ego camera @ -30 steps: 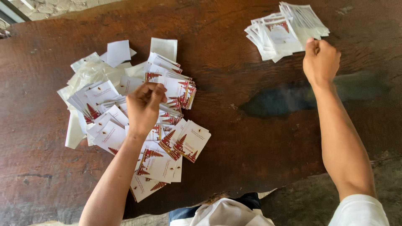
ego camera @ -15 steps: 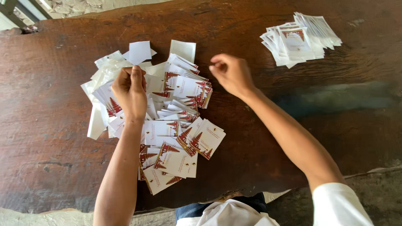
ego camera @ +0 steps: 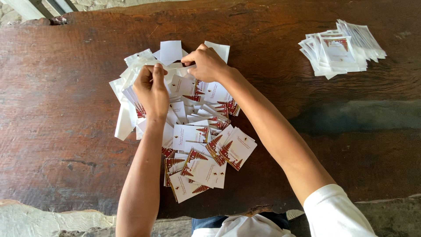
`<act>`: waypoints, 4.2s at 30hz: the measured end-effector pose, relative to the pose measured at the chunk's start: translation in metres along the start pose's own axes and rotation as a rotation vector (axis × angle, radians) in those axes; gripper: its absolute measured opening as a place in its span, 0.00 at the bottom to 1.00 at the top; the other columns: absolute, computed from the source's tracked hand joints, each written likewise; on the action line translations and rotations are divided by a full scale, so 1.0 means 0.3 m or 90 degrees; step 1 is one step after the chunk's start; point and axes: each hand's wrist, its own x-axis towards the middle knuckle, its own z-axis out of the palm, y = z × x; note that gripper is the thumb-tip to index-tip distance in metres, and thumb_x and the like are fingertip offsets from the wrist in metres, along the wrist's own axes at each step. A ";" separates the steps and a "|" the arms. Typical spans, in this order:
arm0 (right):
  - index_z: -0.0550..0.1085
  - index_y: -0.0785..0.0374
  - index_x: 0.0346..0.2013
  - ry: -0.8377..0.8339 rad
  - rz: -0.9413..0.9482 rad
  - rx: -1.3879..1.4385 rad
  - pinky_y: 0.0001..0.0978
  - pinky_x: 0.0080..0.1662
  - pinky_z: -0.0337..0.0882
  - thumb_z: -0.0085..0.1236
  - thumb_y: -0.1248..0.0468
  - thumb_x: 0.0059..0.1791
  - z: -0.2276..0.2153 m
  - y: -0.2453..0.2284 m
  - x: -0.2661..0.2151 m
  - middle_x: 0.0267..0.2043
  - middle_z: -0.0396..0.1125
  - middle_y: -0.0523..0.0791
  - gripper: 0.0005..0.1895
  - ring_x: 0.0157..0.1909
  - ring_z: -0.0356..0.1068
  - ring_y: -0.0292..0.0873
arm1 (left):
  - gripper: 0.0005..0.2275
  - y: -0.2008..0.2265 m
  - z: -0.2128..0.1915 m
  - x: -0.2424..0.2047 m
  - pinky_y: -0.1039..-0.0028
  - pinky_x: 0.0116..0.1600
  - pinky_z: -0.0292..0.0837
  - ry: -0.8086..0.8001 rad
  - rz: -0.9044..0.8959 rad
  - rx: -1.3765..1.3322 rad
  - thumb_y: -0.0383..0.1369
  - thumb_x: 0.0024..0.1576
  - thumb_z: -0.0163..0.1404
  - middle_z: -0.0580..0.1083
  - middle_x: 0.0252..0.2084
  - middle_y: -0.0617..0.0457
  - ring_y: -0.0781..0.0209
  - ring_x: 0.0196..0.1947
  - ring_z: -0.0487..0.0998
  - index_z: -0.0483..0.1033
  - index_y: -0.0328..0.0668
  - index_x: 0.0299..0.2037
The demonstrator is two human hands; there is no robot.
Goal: The person places individual printed cards into small clear plastic bags by hand and stacks them on a wooden table.
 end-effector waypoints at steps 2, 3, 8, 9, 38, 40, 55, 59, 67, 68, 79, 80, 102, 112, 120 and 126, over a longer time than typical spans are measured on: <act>0.82 0.49 0.41 -0.007 -0.006 -0.005 0.44 0.60 0.65 0.60 0.62 0.44 0.006 0.008 0.023 0.40 0.77 0.38 0.12 0.54 0.68 0.48 | 0.13 -0.005 -0.001 -0.006 0.77 0.29 0.57 -0.002 -0.013 -0.010 0.28 0.68 0.45 0.69 0.22 0.48 0.65 0.22 0.61 0.76 0.35 0.31; 0.83 0.48 0.38 -0.014 -0.012 -0.009 0.44 0.59 0.68 0.61 0.61 0.43 0.009 0.013 0.034 0.38 0.76 0.39 0.10 0.51 0.70 0.48 | 0.13 -0.007 0.000 -0.008 0.77 0.29 0.58 -0.005 -0.027 -0.021 0.29 0.68 0.46 0.70 0.23 0.48 0.64 0.21 0.62 0.75 0.36 0.31; 0.83 0.60 0.39 -0.023 0.028 0.122 0.34 0.45 0.79 0.60 0.68 0.46 -0.139 -0.097 -0.007 0.43 0.79 0.47 0.09 0.43 0.79 0.42 | 0.16 -0.021 -0.006 -0.005 0.74 0.29 0.54 -0.027 -0.032 0.007 0.39 0.66 0.46 0.74 0.25 0.56 0.70 0.22 0.61 0.70 0.42 0.25; 0.82 0.60 0.39 0.009 0.025 0.132 0.33 0.45 0.80 0.66 0.66 0.47 -0.157 -0.093 -0.014 0.43 0.78 0.48 0.06 0.42 0.79 0.42 | 0.17 -0.024 -0.003 -0.006 0.74 0.30 0.55 -0.028 -0.022 0.008 0.40 0.66 0.46 0.73 0.25 0.56 0.70 0.23 0.63 0.68 0.43 0.25; 0.78 0.67 0.43 0.217 0.023 0.198 0.38 0.48 0.74 0.63 0.72 0.51 -0.294 0.038 -0.599 0.47 0.74 0.53 0.06 0.47 0.75 0.49 | 0.13 0.135 0.129 -0.197 0.57 0.30 0.74 -0.420 0.227 0.133 0.35 0.59 0.57 0.78 0.31 0.44 0.48 0.21 0.78 0.75 0.35 0.48; 0.78 0.67 0.41 0.238 -0.005 0.172 0.40 0.52 0.73 0.64 0.71 0.51 -0.290 0.074 -0.617 0.55 0.71 0.54 0.05 0.53 0.73 0.53 | 0.15 0.148 0.130 -0.212 0.55 0.31 0.76 -0.446 0.255 0.149 0.34 0.58 0.58 0.78 0.34 0.41 0.46 0.22 0.79 0.74 0.32 0.50; 0.73 0.63 0.56 0.259 0.246 0.774 0.31 0.36 0.83 0.50 0.55 0.57 -0.287 0.108 -0.666 0.40 0.76 0.49 0.18 0.36 0.80 0.41 | 0.02 0.168 0.171 -0.234 0.69 0.45 0.71 -0.271 0.740 0.199 0.28 0.58 0.59 0.76 0.34 0.49 0.56 0.35 0.77 0.82 0.41 0.33; 0.76 0.52 0.49 0.247 0.202 0.906 0.36 0.48 0.82 0.51 0.46 0.54 -0.215 -0.033 -0.747 0.47 0.77 0.44 0.18 0.48 0.79 0.45 | 0.03 0.179 0.165 -0.217 0.69 0.42 0.70 -0.212 0.698 0.251 0.29 0.59 0.57 0.75 0.34 0.50 0.57 0.31 0.76 0.82 0.42 0.34; 0.78 0.66 0.46 0.234 0.126 0.552 0.46 0.51 0.79 0.60 0.64 0.53 -0.137 -0.164 -0.833 0.45 0.77 0.54 0.10 0.48 0.77 0.53 | 0.06 0.166 0.213 -0.314 0.69 0.40 0.70 -0.237 0.697 0.229 0.26 0.58 0.50 0.72 0.32 0.49 0.56 0.28 0.74 0.78 0.39 0.29; 0.79 0.66 0.43 0.238 0.151 0.504 0.46 0.51 0.79 0.57 0.64 0.53 -0.133 -0.163 -0.840 0.41 0.77 0.53 0.09 0.46 0.78 0.50 | 0.07 0.168 0.214 -0.321 0.70 0.39 0.70 -0.243 0.695 0.233 0.26 0.59 0.49 0.72 0.32 0.49 0.56 0.27 0.73 0.77 0.39 0.28; 0.74 0.62 0.21 0.305 0.056 0.342 0.26 0.29 0.62 0.56 0.68 0.51 -0.222 -0.209 -0.821 0.20 0.60 0.42 0.13 0.26 0.60 0.34 | 0.07 0.234 0.195 -0.331 0.68 0.37 0.70 -0.293 0.639 0.174 0.32 0.60 0.52 0.73 0.35 0.46 0.53 0.27 0.76 0.78 0.36 0.35; 0.75 0.62 0.21 0.315 0.029 0.324 0.25 0.29 0.61 0.58 0.66 0.52 -0.211 -0.186 -0.827 0.20 0.62 0.43 0.14 0.25 0.60 0.34 | 0.07 0.226 0.197 -0.333 0.68 0.36 0.70 -0.296 0.638 0.168 0.30 0.61 0.50 0.73 0.35 0.46 0.52 0.27 0.76 0.79 0.36 0.34; 0.79 0.65 0.24 0.309 -0.140 0.215 0.26 0.24 0.66 0.54 0.63 0.57 -0.181 -0.081 -0.819 0.20 0.65 0.47 0.18 0.21 0.67 0.41 | 0.06 0.245 0.169 -0.322 0.66 0.31 0.74 -0.462 0.317 -0.004 0.28 0.61 0.51 0.77 0.35 0.47 0.51 0.27 0.81 0.81 0.37 0.38; 0.76 0.63 0.25 0.308 -0.152 0.225 0.24 0.22 0.66 0.54 0.64 0.56 -0.169 -0.081 -0.815 0.20 0.67 0.43 0.15 0.17 0.63 0.36 | 0.04 0.192 0.187 -0.335 0.65 0.31 0.76 -0.486 0.254 0.020 0.27 0.57 0.54 0.79 0.35 0.49 0.54 0.26 0.81 0.83 0.39 0.37; 0.73 0.65 0.26 0.326 -0.149 0.211 0.31 0.28 0.70 0.55 0.66 0.56 -0.189 -0.098 -0.813 0.21 0.69 0.46 0.14 0.22 0.70 0.44 | 0.03 0.201 0.182 -0.343 0.68 0.30 0.75 -0.463 0.328 0.062 0.29 0.57 0.58 0.75 0.30 0.51 0.53 0.25 0.79 0.79 0.42 0.32; 0.73 0.64 0.24 0.303 -0.161 0.199 0.31 0.26 0.67 0.55 0.66 0.56 -0.218 -0.095 -0.823 0.20 0.66 0.46 0.16 0.20 0.67 0.45 | 0.02 0.216 0.195 -0.338 0.69 0.32 0.75 -0.502 0.189 -0.124 0.25 0.57 0.55 0.74 0.29 0.48 0.54 0.25 0.79 0.79 0.36 0.32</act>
